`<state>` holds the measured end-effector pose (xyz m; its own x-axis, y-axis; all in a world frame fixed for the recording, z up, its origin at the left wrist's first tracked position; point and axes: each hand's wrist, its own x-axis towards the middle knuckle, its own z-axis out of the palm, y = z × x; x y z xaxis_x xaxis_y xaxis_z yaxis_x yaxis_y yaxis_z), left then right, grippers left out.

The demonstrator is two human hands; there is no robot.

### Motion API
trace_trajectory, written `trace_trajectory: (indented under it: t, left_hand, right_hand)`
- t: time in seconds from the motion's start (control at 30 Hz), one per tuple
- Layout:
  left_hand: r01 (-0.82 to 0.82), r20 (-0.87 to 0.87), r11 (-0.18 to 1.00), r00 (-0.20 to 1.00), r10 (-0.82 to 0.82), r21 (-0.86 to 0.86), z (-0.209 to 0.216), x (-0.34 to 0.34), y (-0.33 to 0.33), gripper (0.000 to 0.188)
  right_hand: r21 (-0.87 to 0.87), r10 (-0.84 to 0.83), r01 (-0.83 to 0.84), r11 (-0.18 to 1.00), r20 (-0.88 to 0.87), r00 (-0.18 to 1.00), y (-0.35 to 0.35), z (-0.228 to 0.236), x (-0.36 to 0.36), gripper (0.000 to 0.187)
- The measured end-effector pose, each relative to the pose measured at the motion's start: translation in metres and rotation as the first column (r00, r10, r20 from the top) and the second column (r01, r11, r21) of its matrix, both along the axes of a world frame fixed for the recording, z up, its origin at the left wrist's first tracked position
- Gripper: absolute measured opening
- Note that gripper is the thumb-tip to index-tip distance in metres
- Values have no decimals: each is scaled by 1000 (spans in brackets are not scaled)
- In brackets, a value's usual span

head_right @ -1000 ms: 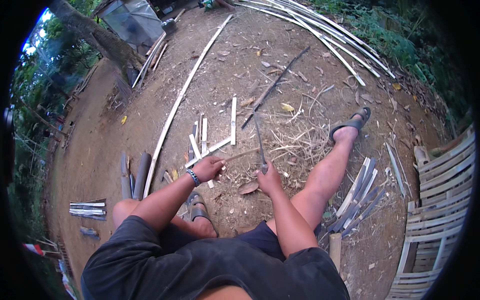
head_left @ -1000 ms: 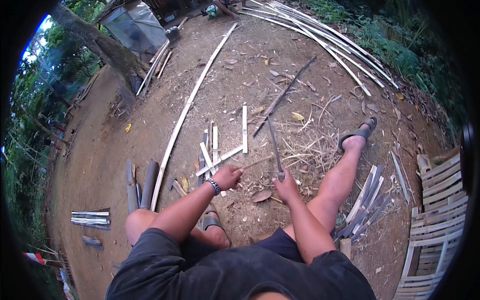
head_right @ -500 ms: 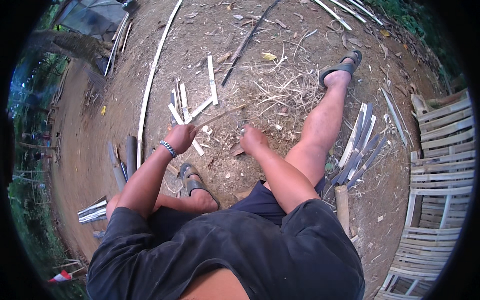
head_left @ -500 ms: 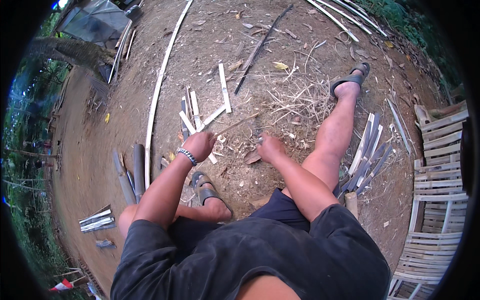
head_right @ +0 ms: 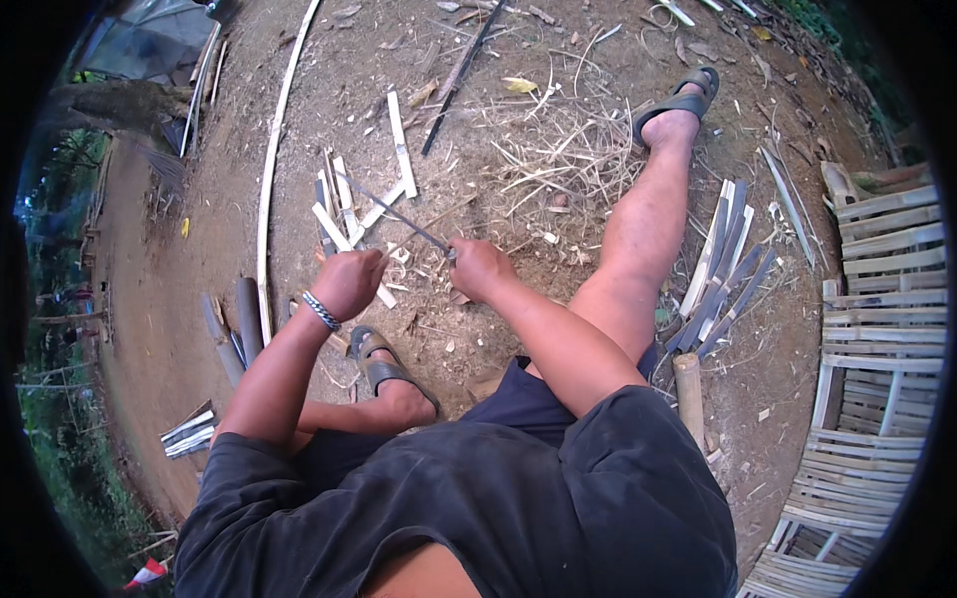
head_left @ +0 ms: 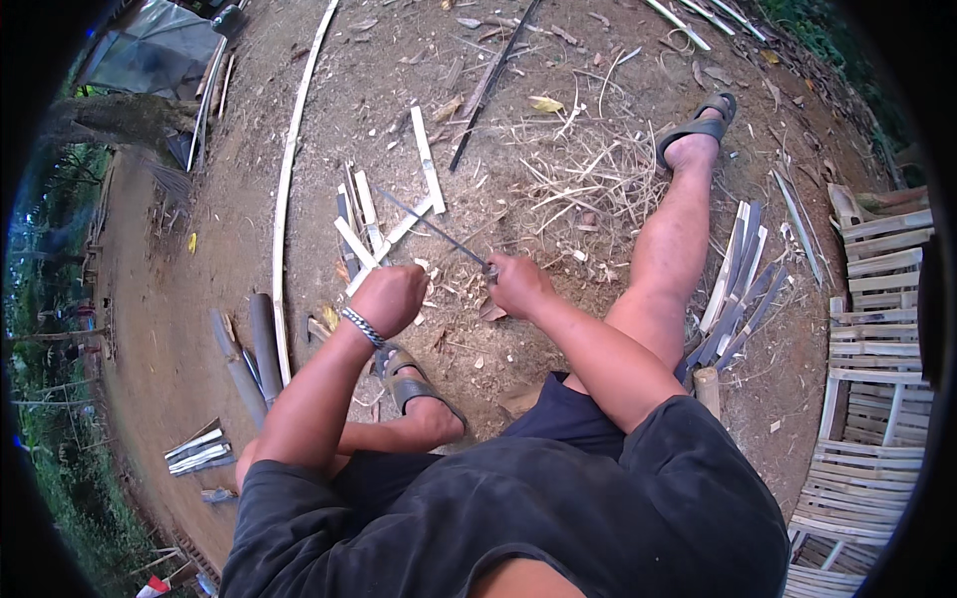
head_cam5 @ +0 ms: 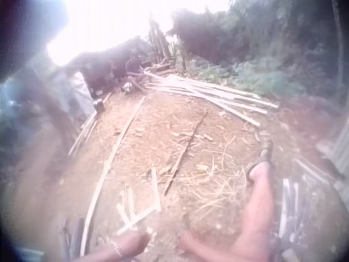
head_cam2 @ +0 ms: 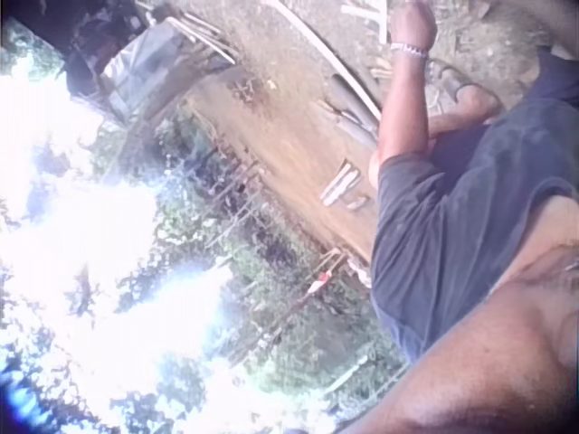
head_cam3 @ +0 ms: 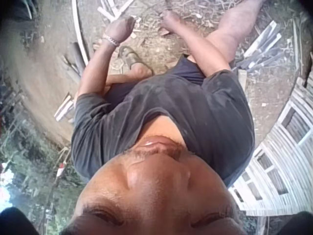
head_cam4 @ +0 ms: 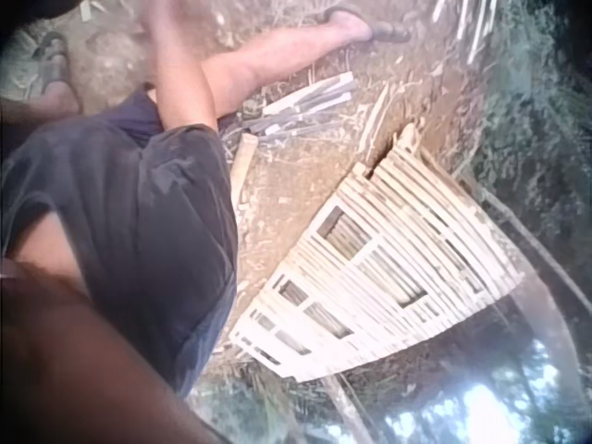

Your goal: The person uses a blade to shave and smooth thin bamboo strips, holding the strip with one hand and drawing the blade along its length with the other.

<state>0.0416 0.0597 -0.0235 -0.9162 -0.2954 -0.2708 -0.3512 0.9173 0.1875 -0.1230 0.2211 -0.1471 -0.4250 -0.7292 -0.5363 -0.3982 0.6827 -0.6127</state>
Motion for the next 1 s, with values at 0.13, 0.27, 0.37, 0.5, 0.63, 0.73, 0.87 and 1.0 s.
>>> trace_trajectory:
  t: [0.13, 0.27, 0.37, 0.5, 0.63, 0.73, 0.87, 1.0]
  left_hand:
    - [-64, 17, 998, 998, 63, 22, 1, 6, -11, 29]
    - [-88, -8, 996, 996, 88, 11, -1, 12, -17, 28]
    - [-69, -54, 996, 996, 72, 50, -6, 14, -13, 27]
    - [-115, -34, 993, 993, 115, 24, -7, 16, -13, 28]
    - [-49, -31, 999, 998, 50, 18, -7, 16, -10, 27]
    - [-23, 7, 1000, 1000, 23, -13, -6, 14, -3, 26]
    - [4, 11, 1000, 1000, -3, -22, -5, 8, 1, 28]
    - [-12, -25, 1000, 1000, 12, -2, -9, 11, -4, 28]
  right_hand:
    - [-11, -47, 47, 999, -2, 999, -5, 20, 9, 31]
    - [-65, 35, -40, 997, -81, 996, -1, 38, 16, 31]
    - [-78, 86, -90, 993, -49, 995, 6, 40, 15, 32]
    - [36, 51, -50, 998, -19, 999, 8, 32, 12, 34]
    - [46, 106, -103, 994, -54, 993, 7, 27, 14, 33]
    - [55, 122, -125, 991, 46, 991, 13, 25, 6, 34]
    - [136, -107, 135, 981, -194, 975, 19, 17, -9, 40]
    - [-40, 217, -216, 976, 8, 976, 12, 3, -7, 39]
